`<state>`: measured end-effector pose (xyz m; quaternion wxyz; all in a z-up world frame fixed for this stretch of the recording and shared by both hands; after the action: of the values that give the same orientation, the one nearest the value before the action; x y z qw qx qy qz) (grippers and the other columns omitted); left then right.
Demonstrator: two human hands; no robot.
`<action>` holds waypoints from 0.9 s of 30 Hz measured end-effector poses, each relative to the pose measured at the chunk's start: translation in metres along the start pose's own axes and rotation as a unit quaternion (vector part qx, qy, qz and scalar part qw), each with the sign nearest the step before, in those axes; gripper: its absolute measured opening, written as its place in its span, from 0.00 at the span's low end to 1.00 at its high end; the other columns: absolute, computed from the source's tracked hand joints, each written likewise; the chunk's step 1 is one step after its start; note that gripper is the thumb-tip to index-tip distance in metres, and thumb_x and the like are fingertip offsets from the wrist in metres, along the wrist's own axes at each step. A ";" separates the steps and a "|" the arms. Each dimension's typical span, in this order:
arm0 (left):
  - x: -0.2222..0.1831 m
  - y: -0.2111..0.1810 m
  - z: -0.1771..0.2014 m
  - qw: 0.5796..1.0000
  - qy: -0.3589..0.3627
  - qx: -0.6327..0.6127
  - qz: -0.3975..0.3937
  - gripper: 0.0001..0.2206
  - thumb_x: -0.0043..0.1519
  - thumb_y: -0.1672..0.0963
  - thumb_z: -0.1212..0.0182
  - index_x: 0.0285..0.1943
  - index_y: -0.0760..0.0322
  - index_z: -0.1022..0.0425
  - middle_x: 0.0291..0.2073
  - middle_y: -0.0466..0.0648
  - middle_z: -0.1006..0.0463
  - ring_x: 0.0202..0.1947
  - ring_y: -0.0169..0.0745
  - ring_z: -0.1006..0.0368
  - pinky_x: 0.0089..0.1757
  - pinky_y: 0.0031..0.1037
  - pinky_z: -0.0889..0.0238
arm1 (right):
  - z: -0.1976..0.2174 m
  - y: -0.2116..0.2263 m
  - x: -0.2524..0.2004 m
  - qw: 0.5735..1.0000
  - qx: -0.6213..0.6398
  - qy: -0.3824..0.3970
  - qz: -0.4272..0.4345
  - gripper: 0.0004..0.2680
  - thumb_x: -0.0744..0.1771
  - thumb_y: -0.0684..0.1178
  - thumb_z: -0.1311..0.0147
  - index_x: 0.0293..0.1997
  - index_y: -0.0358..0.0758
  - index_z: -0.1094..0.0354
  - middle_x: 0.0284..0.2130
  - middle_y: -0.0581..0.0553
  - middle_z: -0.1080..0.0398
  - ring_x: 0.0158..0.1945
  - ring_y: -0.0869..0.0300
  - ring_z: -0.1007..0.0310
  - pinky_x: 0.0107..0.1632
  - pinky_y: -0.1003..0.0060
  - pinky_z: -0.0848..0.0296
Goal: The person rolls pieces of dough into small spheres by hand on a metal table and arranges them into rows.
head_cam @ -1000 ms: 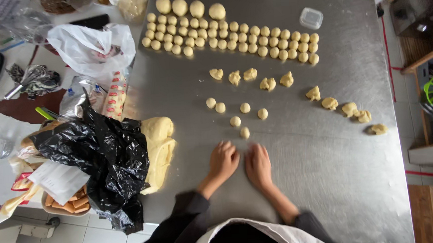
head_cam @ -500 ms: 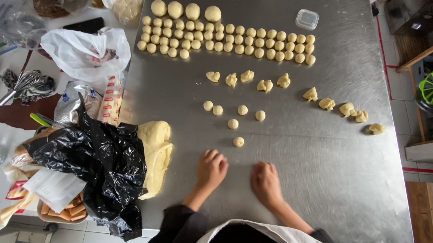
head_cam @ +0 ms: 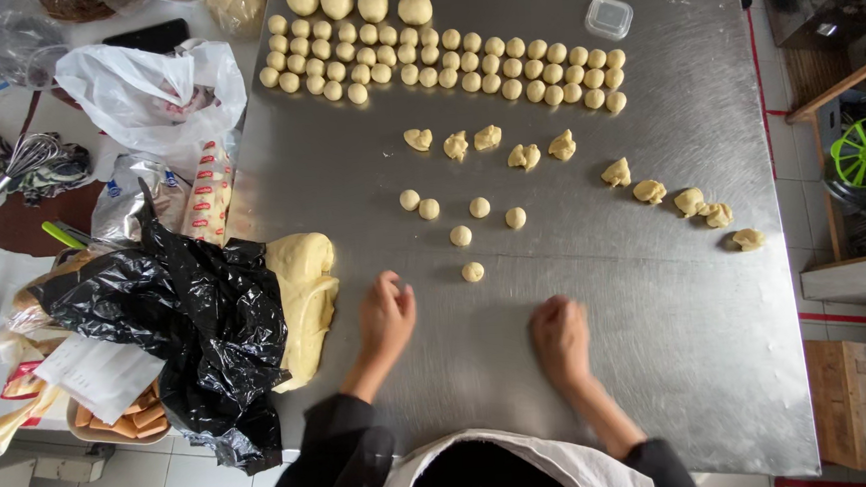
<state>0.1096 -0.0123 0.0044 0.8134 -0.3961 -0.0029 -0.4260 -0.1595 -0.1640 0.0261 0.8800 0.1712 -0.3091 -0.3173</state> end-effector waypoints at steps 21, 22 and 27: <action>0.002 -0.010 0.024 0.989 0.003 -0.144 -0.026 0.37 0.56 0.61 0.27 0.74 0.67 0.45 0.44 0.48 0.23 0.44 0.41 0.25 0.47 0.32 0.29 | 0.020 -0.021 0.059 0.993 0.058 -0.023 -0.101 0.21 0.62 0.44 0.30 0.60 0.43 0.33 0.44 0.51 0.27 0.48 0.57 0.29 0.54 0.62 0.28; 0.008 -0.012 0.025 0.989 -0.008 -0.142 -0.051 0.37 0.56 0.62 0.28 0.74 0.67 0.44 0.44 0.47 0.23 0.43 0.41 0.25 0.47 0.31 0.29 | 0.026 -0.017 0.067 0.994 0.011 -0.080 -0.067 0.19 0.63 0.44 0.29 0.58 0.43 0.32 0.45 0.50 0.28 0.49 0.56 0.31 0.54 0.61 0.30; 0.049 -0.015 0.018 0.986 -0.039 -0.133 -0.092 0.36 0.57 0.64 0.31 0.75 0.65 0.44 0.52 0.50 0.24 0.50 0.44 0.25 0.53 0.33 0.29 | 0.017 0.016 0.100 0.990 -0.134 -0.046 0.016 0.21 0.57 0.49 0.27 0.52 0.41 0.30 0.50 0.42 0.32 0.52 0.45 0.35 0.52 0.51 0.32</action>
<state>0.1365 -0.0390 0.0428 0.7104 -0.5146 -0.0142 -0.4798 -0.1025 -0.2205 0.0900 0.8849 0.0320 -0.3062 -0.3496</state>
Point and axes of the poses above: each hand's wrist, its own x-axis towards the middle knuckle, its own z-axis out of the back of the hand, y = z × x, the point moved 5 cm from there along x, towards the middle knuckle
